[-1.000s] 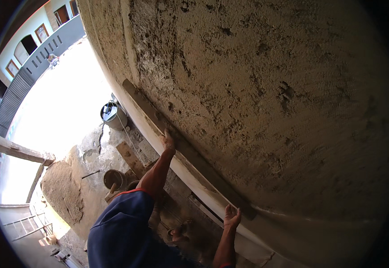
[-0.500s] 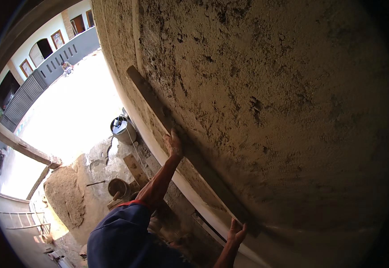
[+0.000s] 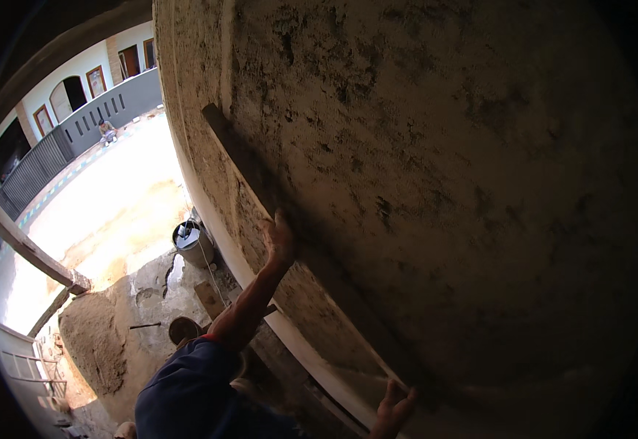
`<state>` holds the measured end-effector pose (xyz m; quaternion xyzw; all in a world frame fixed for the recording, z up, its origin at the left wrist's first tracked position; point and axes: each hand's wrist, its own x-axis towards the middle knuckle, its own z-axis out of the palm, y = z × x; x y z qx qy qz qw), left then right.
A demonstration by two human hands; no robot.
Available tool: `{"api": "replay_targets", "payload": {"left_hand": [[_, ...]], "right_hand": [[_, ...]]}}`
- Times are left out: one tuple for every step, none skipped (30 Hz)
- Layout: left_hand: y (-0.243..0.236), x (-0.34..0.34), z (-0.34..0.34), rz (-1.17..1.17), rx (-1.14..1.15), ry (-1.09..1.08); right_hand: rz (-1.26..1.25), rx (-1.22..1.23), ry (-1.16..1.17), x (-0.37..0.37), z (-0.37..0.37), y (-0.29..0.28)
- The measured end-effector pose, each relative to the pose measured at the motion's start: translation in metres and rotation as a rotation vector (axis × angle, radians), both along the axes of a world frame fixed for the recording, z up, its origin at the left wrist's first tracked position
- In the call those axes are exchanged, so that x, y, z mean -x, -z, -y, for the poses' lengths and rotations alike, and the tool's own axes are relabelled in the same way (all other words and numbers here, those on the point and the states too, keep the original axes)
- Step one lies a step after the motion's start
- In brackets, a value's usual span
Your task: The person scoops wet cement from a bucket using a trowel and applies it to a vertical wall, spreading and smoothing the surface. The person then uses a long wooden straightedge to level the applied cement across the wall.
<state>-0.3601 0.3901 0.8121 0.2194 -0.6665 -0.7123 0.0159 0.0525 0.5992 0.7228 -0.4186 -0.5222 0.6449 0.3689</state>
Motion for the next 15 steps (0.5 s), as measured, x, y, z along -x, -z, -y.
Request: {"api": "replay_targets", "payload": {"left_hand": [[0.004,0.0,0.001,-0.016,-0.035,-0.011],[0.007,-0.003,0.002,-0.028,-0.063,-0.022],[0.007,-0.005,0.002,-0.011,-0.061,-0.017],[0.006,-0.005,0.0,0.003,-0.06,-0.003],[0.005,-0.009,0.001,0.013,-0.057,0.005],[0.012,-0.018,-0.003,0.021,0.057,0.045],[0.02,-0.028,-0.007,0.062,0.048,0.061],[0.029,-0.039,-0.014,0.097,0.033,0.08],[0.037,-0.051,-0.019,0.129,0.017,0.089],[0.044,-0.066,-0.026,0.169,-0.003,0.097],[0.047,-0.078,-0.035,0.207,-0.032,0.122],[0.049,-0.083,-0.04,0.215,-0.05,0.135],[0.051,-0.088,-0.041,0.225,-0.059,0.134],[0.048,-0.092,-0.043,0.236,-0.078,0.135],[0.044,-0.089,-0.042,0.201,-0.082,0.125]], "right_hand": [[-0.129,0.156,0.082,0.003,0.002,-0.007],[-0.223,0.267,0.118,0.005,0.006,-0.014],[-0.318,0.376,0.165,0.007,0.009,-0.021],[-0.385,0.434,0.171,0.01,0.013,-0.03],[-0.457,0.493,0.173,0.007,0.016,-0.032],[-0.444,0.499,0.154,-0.008,-0.001,-0.005],[-0.376,0.425,0.147,-0.022,-0.012,0.015],[-0.315,0.344,0.141,-0.035,-0.022,0.032],[-0.346,0.389,0.126,-0.042,-0.025,0.036],[-0.379,0.43,0.116,-0.049,-0.028,0.037],[-0.342,0.361,0.146,-0.062,-0.038,0.051],[-0.304,0.294,0.176,-0.075,-0.047,0.065],[-0.199,0.153,0.169,-0.075,-0.048,0.068],[-0.084,0.005,0.175,-0.077,-0.05,0.069],[0.029,-0.135,0.197,-0.079,-0.051,0.072]]}}
